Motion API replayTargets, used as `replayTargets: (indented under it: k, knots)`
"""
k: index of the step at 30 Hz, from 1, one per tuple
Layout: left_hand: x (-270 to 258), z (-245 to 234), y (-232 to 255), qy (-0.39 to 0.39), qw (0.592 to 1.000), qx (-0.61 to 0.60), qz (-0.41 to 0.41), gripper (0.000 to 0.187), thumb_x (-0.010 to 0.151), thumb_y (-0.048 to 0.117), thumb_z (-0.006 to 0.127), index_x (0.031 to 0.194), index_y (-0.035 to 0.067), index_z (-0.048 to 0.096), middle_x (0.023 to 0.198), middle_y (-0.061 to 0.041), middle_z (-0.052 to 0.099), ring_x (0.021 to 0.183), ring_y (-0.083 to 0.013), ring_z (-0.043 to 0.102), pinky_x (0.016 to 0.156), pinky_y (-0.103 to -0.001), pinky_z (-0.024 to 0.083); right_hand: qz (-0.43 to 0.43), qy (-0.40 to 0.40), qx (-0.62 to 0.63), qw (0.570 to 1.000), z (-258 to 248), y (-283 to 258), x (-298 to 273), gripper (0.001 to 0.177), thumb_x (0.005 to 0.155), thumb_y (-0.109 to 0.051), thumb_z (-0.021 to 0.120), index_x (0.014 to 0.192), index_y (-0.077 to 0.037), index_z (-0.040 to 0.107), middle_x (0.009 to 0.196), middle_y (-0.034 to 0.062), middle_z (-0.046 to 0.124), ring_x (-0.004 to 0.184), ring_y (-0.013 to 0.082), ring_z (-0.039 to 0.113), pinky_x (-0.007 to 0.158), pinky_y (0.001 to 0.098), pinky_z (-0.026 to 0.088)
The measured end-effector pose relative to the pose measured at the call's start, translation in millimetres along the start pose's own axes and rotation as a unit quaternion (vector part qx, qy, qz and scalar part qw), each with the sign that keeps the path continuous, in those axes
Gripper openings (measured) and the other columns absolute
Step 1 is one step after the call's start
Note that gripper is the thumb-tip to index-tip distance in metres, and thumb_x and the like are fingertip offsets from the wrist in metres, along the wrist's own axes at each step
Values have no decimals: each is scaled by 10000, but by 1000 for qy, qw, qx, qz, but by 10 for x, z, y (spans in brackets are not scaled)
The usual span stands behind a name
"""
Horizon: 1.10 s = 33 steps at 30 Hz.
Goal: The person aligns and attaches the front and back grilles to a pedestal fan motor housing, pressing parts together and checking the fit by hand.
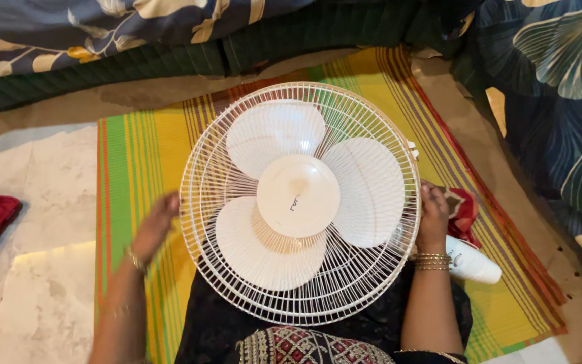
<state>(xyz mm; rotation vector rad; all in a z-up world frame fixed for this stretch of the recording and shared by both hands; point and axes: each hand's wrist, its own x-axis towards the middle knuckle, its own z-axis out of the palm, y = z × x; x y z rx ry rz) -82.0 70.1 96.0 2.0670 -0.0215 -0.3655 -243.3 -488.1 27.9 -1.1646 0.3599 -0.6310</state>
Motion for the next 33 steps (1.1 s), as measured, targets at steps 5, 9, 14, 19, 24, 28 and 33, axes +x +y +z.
replayTargets:
  k: [5,9,14,19,24,28,33]
  knots:
    - [-616,830,-321,105,951,-288,37,730,950,487,547,1529,85,357,1447,-89,546,1276,-230,551,1031,-383,454,-32,-25,-26,999,-93,121,37,352,1072,-267,488,1279,-25,639,1172,40,711,1045,109,664,930,232,524]
    - [-583,956,23,114,925,-344,113,601,990,315,626,1445,-22,424,1361,-143,589,1211,-219,573,1061,-362,463,56,-15,198,979,-538,537,171,381,1228,-323,497,1335,8,654,1140,75,698,984,172,663,854,316,521]
    - [-463,845,427,119,929,-342,83,575,949,237,657,1411,-39,456,1335,-192,612,1194,-249,585,1043,-374,476,60,-96,233,966,-485,362,107,500,1158,-323,440,1550,-15,485,1420,103,618,1226,177,611,1064,320,477]
    - [-134,780,673,163,960,-136,184,460,979,186,690,1361,-37,562,1574,-205,462,1464,-264,424,1184,-383,337,28,-99,140,985,71,-76,-55,580,1094,-329,404,1587,-26,372,1566,97,490,1407,202,495,1187,351,398]
    - [214,753,836,124,944,-251,173,527,950,169,680,1409,-17,501,1472,-169,531,1379,-243,479,1127,-358,402,-14,-91,37,995,327,-290,-132,613,1072,-344,403,1583,-9,348,1612,135,431,1461,239,439,1212,372,354]
    - [390,692,850,101,928,-313,175,522,954,143,676,1417,7,477,1390,-125,564,1261,-206,557,1081,-327,473,8,-56,-2,998,499,-475,-226,648,1033,-370,433,1570,-14,365,1587,140,460,1439,251,465,1185,374,378]
    - [440,513,932,130,922,-347,117,524,937,149,666,1418,41,487,1406,-65,548,1161,-157,562,938,-298,472,1,-120,40,992,641,-614,-312,648,1059,-368,455,1585,2,377,1527,172,493,1381,281,488,1155,407,401]
